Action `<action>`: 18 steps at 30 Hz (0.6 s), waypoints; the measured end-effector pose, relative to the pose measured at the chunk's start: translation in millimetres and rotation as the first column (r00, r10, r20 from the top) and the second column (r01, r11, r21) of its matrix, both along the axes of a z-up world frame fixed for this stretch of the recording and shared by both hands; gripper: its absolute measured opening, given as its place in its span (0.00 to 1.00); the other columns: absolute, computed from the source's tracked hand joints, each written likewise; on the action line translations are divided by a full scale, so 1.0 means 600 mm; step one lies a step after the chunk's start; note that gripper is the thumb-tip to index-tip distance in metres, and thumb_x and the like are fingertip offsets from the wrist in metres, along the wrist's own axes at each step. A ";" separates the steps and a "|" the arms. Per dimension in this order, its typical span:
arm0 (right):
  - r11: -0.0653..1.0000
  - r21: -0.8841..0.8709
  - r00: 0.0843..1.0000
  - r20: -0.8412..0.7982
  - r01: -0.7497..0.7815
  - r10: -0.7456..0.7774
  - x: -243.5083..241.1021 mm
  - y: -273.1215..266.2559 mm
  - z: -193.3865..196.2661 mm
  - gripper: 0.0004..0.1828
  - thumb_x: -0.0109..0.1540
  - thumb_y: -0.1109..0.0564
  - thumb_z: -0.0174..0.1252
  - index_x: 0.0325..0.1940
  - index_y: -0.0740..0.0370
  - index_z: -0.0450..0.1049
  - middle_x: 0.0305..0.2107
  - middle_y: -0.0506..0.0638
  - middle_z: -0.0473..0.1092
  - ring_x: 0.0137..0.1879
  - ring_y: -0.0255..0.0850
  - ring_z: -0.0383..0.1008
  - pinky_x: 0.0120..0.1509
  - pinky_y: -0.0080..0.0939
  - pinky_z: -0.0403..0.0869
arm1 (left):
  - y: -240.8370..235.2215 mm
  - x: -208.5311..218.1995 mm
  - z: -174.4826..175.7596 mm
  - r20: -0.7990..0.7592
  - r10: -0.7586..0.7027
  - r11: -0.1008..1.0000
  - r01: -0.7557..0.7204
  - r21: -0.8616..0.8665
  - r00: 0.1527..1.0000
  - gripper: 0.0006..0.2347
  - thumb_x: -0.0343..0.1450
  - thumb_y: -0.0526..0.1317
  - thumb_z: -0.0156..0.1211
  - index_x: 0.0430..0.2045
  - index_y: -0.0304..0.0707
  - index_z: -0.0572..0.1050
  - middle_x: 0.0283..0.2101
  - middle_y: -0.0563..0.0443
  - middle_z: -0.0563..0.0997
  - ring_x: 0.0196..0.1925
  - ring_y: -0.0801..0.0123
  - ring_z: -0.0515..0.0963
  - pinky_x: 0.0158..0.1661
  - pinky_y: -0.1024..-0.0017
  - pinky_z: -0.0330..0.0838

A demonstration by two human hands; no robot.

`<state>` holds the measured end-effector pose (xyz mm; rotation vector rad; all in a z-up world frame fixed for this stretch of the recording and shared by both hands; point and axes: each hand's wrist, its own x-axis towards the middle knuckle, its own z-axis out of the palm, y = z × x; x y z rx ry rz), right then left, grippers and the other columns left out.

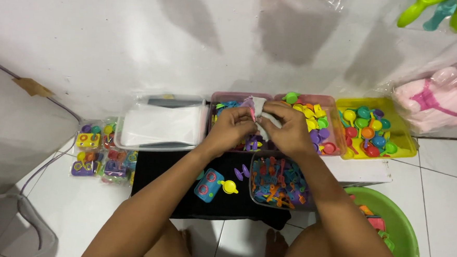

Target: The person sits on the floor and sorts colorful plastic toys from various containers into clear plastic bags. They wipe some of the toys with a purple cloth before placing them into the bags.

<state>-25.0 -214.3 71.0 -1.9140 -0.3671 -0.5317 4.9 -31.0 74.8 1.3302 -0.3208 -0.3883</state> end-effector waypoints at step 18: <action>0.997 0.075 0.997 -0.080 0.008 -0.002 0.002 0.035 -0.007 0.07 0.51 0.70 0.70 0.32 0.67 0.80 0.32 0.52 0.72 0.45 0.41 0.74 0.53 0.39 0.72 | 0.031 -0.002 -0.004 -0.390 0.026 0.995 -0.061 -0.077 0.920 0.09 0.75 0.38 0.52 0.29 0.31 0.74 0.26 0.50 0.72 0.28 0.70 0.78 0.35 0.68 0.81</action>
